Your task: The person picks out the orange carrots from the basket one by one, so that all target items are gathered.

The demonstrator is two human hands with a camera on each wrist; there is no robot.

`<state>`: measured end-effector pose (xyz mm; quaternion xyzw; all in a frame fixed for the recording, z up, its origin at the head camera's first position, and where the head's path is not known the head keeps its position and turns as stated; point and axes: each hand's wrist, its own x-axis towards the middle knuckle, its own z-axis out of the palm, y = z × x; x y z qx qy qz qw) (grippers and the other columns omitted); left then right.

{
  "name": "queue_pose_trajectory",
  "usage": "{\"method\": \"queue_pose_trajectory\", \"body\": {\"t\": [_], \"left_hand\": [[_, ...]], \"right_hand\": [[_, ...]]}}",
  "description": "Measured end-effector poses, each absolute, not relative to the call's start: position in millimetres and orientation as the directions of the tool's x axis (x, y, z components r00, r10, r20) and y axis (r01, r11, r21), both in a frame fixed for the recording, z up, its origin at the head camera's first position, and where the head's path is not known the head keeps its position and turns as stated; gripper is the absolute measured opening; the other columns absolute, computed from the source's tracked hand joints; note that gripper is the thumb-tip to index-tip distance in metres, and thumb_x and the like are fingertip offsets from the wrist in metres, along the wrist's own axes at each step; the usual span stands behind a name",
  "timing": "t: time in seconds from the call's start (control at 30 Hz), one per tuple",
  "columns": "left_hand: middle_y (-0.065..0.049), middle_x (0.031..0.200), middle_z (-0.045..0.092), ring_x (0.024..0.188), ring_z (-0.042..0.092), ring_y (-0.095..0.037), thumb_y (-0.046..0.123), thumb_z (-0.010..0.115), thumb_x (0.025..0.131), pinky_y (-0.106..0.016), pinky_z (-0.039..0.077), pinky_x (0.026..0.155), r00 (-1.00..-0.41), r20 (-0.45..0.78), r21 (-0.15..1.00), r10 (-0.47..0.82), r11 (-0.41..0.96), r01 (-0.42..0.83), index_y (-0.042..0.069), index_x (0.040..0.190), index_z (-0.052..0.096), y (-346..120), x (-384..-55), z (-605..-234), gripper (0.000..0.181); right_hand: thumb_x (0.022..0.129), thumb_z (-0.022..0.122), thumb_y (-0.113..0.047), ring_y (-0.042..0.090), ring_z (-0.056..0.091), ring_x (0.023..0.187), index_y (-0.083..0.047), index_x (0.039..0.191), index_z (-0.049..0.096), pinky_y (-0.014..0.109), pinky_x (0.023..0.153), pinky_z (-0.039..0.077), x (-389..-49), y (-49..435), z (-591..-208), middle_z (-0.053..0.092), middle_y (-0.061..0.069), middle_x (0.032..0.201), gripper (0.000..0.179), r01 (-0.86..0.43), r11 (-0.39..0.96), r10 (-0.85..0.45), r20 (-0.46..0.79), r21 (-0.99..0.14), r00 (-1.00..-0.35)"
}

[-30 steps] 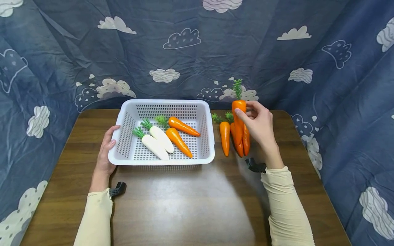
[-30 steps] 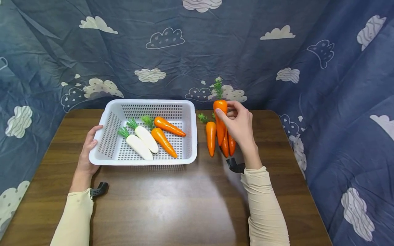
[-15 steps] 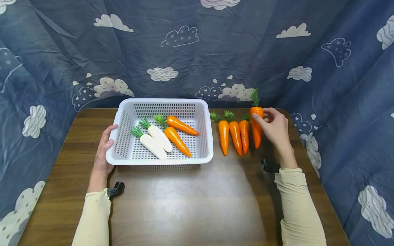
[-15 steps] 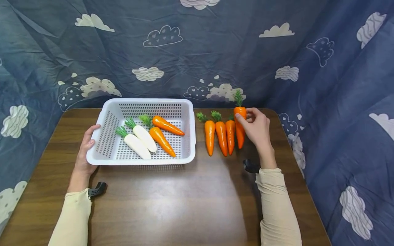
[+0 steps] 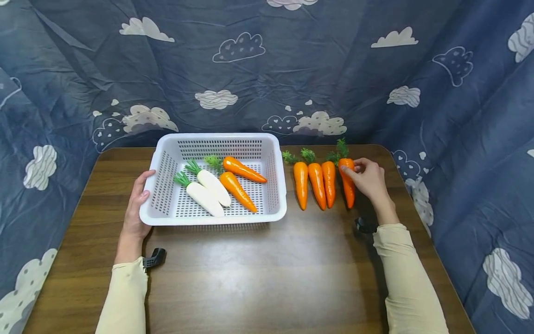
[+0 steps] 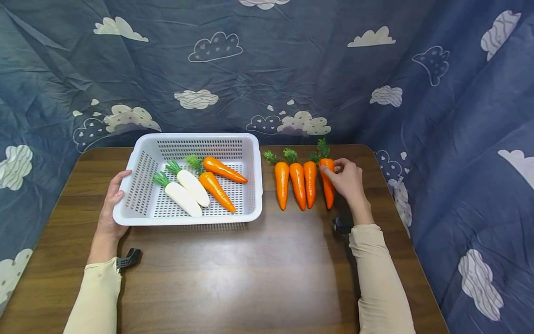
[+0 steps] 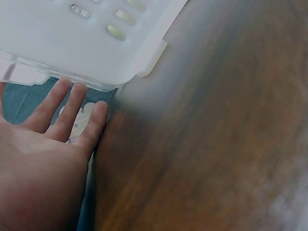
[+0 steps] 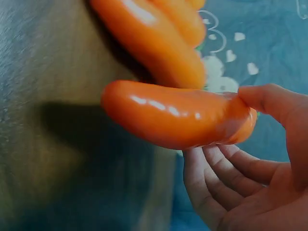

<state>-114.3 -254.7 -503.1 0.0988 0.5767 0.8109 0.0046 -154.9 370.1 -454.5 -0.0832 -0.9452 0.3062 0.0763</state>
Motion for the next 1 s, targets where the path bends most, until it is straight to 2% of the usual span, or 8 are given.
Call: {"method": "queue_pose_trajectory", "body": {"t": [0.17,0.43,0.63,0.83,1.0], "left_hand": [[-0.008,0.162,0.032,0.128,0.047,-0.033,0.027,0.04,0.103,-0.034,0.056,0.09,-0.986,0.133,0.938,0.101,-0.334,0.092,0.022,0.16,0.037,-253.5,-115.4,-507.2,0.057],[-0.009,0.163,0.032,0.128,0.046,-0.033,0.028,0.041,0.103,-0.034,0.057,0.091,-0.987,0.133,0.939,0.092,-0.33,0.096,0.021,0.16,0.038,-255.3,-117.6,-507.2,0.057],[-0.009,0.162,0.031,0.128,0.047,-0.032,0.027,0.04,0.104,-0.034,0.056,0.091,-0.983,0.149,0.936,0.111,-0.337,0.104,0.022,0.159,0.039,-256.4,-117.3,-505.3,0.056],[-0.009,0.163,0.031,0.129,0.047,-0.031,0.027,0.041,0.103,-0.034,0.056,0.092,-0.98,0.158,0.934,0.122,-0.341,0.108,0.023,0.159,0.04,-256.2,-117.4,-505.9,0.056],[-0.009,0.163,0.031,0.128,0.048,-0.032,0.028,0.041,0.104,-0.035,0.058,0.09,-0.982,0.153,0.932,0.114,-0.347,0.105,0.023,0.159,0.04,-256.5,-118.2,-506.8,0.055]], "right_hand": [[0.096,0.071,-0.051,0.037,0.062,0.097,0.005,0.119,0.068,0.038,0.083,0.042,-158.8,375.1,-466.7,0.072,0.022,0.103,0.061,0.135,0.796,0.224,0.081,-0.59,-0.971],[0.098,0.069,-0.051,0.033,0.064,0.092,0.004,0.12,0.068,0.031,0.075,0.047,-164.4,378.0,-477.6,0.072,0.021,0.104,0.06,0.137,0.81,0.182,0.022,-0.57,-0.983],[0.098,0.068,-0.053,0.038,0.064,0.1,0.007,0.125,0.067,0.038,0.082,0.048,-168.4,377.2,-479.2,0.072,0.025,0.111,0.065,0.154,0.811,0.167,-0.03,-0.565,-0.986],[0.098,0.068,-0.054,0.037,0.064,0.098,0.007,0.127,0.065,0.04,0.083,0.05,-167.4,378.0,-477.4,0.07,0.024,0.111,0.068,0.174,0.824,0.168,-0.061,-0.539,-0.984],[0.099,0.069,-0.051,0.037,0.063,0.099,0.009,0.133,0.061,0.046,0.089,0.05,-164.1,377.5,-477.3,0.068,0.024,0.113,0.07,0.175,0.827,0.169,-0.061,-0.533,-0.984]]}}
